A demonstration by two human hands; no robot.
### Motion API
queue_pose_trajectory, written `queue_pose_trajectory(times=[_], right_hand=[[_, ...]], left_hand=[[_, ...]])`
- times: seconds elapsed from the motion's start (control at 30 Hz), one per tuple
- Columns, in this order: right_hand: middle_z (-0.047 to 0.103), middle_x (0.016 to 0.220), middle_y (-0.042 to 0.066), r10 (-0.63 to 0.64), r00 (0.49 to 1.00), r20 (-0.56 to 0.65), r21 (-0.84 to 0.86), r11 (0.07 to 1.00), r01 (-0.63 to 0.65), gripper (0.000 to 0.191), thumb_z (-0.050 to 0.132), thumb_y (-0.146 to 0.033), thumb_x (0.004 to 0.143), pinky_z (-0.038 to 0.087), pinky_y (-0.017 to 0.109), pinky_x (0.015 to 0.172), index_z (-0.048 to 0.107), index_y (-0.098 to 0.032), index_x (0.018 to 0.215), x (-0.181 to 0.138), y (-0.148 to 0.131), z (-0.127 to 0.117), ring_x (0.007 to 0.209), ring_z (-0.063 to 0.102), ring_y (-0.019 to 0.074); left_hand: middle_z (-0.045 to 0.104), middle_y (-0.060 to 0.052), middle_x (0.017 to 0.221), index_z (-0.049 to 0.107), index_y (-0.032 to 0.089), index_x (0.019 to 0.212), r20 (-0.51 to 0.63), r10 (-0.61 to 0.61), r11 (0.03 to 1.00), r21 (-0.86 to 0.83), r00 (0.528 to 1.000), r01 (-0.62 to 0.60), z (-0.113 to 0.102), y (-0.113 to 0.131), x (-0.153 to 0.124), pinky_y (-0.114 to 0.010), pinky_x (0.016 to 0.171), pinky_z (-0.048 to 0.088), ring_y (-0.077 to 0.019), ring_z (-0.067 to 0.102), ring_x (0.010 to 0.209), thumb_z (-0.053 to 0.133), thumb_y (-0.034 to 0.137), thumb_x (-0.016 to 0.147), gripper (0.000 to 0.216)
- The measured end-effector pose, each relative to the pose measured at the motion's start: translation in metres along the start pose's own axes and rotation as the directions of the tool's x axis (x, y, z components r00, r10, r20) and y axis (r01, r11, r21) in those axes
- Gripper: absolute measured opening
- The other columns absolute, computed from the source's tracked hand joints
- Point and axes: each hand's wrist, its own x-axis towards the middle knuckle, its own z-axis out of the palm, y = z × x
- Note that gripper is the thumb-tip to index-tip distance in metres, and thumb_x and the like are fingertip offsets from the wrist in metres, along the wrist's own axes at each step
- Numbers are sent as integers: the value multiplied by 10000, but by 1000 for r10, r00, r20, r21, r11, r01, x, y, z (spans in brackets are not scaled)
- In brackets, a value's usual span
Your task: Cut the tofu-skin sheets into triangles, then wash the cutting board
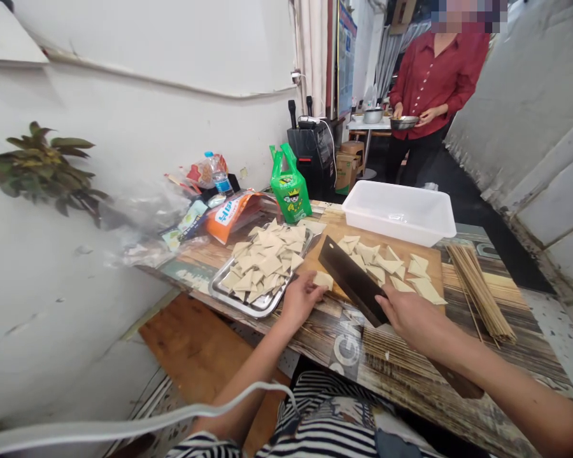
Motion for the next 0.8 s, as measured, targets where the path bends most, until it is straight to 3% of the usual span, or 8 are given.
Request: queue_pose_trajectory(times=[0.1,0.2,0.5,0.8], right_hand=[[684,843,122,-8,1000,2,-2,1000,8,281,262,-285,966,341,294,610,510,-153,972,0,-1,-4,772,649,237],[682,833,125,4,1000,8,-25,1000,-4,279,261,-278,965,334,295,604,508,-148,970,1,-4,-7,773,646,243],[656,718,94,-60,998,-1,-126,990,60,283,265,-305,965,290,277,520,507,-160,943,9,-2,-9,675,635,232],[656,685,92,-147,988,-38,-215,967,135,297,289,-330,954,306,285,517,535,-167,916,20,6,-5,635,642,227]], left_hand=[[686,-24,775,630,153,1079,-25,148,952,273,989,-135,-2,-3,2,-258,672,509,-141,632,671,680,203,758,329],[696,-51,823,667,151,1027,-71,208,898,410,976,-162,-2,-4,8,-288,728,495,-158,627,724,665,224,784,254],[700,-56,835,717,168,844,-78,264,871,448,961,-203,-5,-5,7,-295,786,477,-175,626,817,621,142,802,108],[709,-52,852,723,183,834,-85,255,875,445,963,-192,-5,-4,6,-299,781,485,-179,636,813,625,130,798,117]])
